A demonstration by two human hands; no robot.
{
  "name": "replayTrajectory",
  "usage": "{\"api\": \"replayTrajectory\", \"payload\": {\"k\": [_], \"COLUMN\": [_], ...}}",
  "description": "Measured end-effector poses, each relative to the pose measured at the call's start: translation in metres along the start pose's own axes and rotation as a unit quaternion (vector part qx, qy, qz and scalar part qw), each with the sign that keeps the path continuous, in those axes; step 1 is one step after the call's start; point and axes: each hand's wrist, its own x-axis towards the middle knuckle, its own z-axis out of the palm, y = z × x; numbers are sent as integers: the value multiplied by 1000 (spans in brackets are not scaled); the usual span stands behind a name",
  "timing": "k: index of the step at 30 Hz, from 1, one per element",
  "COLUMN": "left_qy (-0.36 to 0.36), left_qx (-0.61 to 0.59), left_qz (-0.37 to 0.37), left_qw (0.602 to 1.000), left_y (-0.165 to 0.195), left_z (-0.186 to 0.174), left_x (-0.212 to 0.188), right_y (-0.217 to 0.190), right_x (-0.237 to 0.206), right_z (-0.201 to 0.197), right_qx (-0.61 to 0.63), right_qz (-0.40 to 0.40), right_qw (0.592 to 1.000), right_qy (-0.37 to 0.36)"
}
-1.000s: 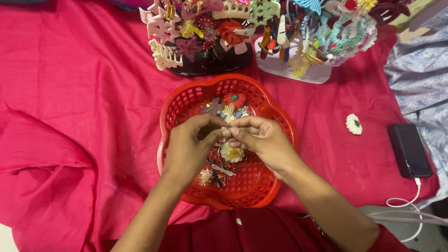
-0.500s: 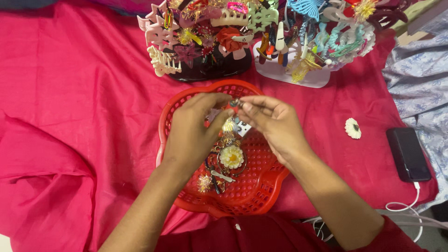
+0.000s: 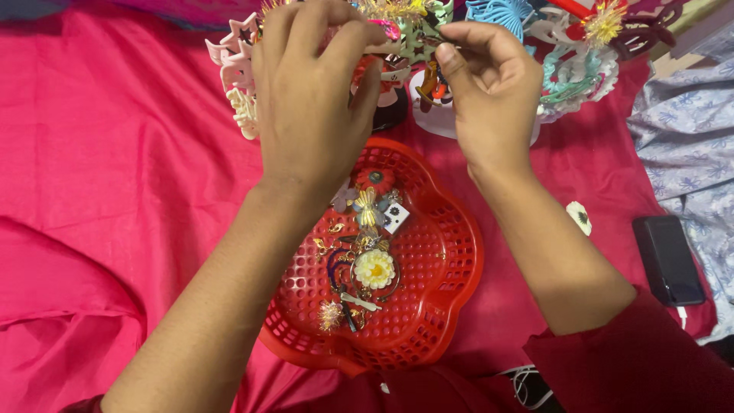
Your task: The person picks up jewelry and hair accessories one at a time from a red flower-shaped basket on the bed and hangs or places each piece onto a display stand holding many similar accessories. They handle bracelets, earrings, and decorative clips with both hands while sorting through the basket contents.
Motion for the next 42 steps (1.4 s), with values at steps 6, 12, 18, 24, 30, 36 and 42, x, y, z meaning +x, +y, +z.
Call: {"api": "replayTrajectory", "payload": {"k": [6, 12, 18, 24, 30, 36, 42], "left_qy": [21, 34, 22, -8, 2, -9, -10], "left_qx": [14, 49, 28, 6, 8, 83, 95], "left_qz": [-4, -6, -14, -27, -17, 6, 38], "left_qw": [1000, 998, 999, 1000, 1000, 996, 995], "left_y": [-2, -30, -38, -37, -38, -52, -63], "left_z": [20, 52, 61, 61, 64, 75, 79], "left_x": [20, 31, 29, 29, 31, 35, 41], "right_y": [9, 28, 34, 34, 30, 26, 18], "right_x": [23, 45, 52, 53, 57, 61, 64], "right_z": [-7, 1, 2, 8, 13, 18, 24], "right_qx": [32, -8, -53, -85, -118, -153, -196], "right_qz": [-46, -50, -81, -90, -99, -117, -114], "right_qw": [998, 997, 993, 990, 985, 979, 972], "right_qy": [-36, -58, -69, -72, -72, -71, -56]}}
